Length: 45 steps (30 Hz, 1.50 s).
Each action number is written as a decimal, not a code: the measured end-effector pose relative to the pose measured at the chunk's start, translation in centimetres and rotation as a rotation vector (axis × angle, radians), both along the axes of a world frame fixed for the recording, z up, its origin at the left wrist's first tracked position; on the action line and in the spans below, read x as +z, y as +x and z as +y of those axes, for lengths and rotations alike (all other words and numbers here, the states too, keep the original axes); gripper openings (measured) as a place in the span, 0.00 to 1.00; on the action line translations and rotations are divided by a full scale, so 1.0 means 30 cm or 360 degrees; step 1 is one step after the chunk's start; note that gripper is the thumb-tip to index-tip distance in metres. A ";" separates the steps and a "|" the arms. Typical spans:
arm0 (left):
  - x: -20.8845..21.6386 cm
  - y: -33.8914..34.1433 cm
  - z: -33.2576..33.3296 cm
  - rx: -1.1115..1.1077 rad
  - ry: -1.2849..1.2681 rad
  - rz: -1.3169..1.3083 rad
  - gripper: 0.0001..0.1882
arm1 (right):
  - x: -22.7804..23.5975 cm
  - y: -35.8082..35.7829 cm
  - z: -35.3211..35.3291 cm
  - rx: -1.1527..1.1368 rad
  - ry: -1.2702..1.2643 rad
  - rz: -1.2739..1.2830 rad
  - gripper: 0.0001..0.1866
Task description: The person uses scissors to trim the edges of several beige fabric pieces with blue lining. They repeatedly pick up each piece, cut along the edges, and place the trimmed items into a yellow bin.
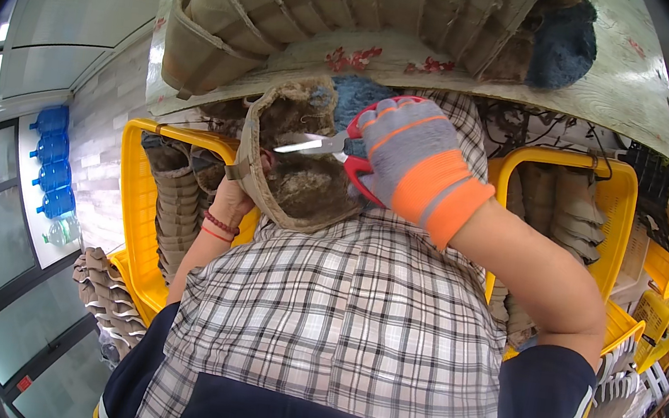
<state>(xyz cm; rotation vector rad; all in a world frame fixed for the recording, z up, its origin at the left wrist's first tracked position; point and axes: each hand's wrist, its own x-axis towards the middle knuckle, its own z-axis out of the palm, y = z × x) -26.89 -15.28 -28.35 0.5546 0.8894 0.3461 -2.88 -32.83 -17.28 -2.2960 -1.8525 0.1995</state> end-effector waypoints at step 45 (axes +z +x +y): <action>-0.031 0.136 0.043 -0.0498 -0.0121 -0.1210 0.22 | -0.168 0.021 -0.119 -0.0574 0.0036 0.0464 0.22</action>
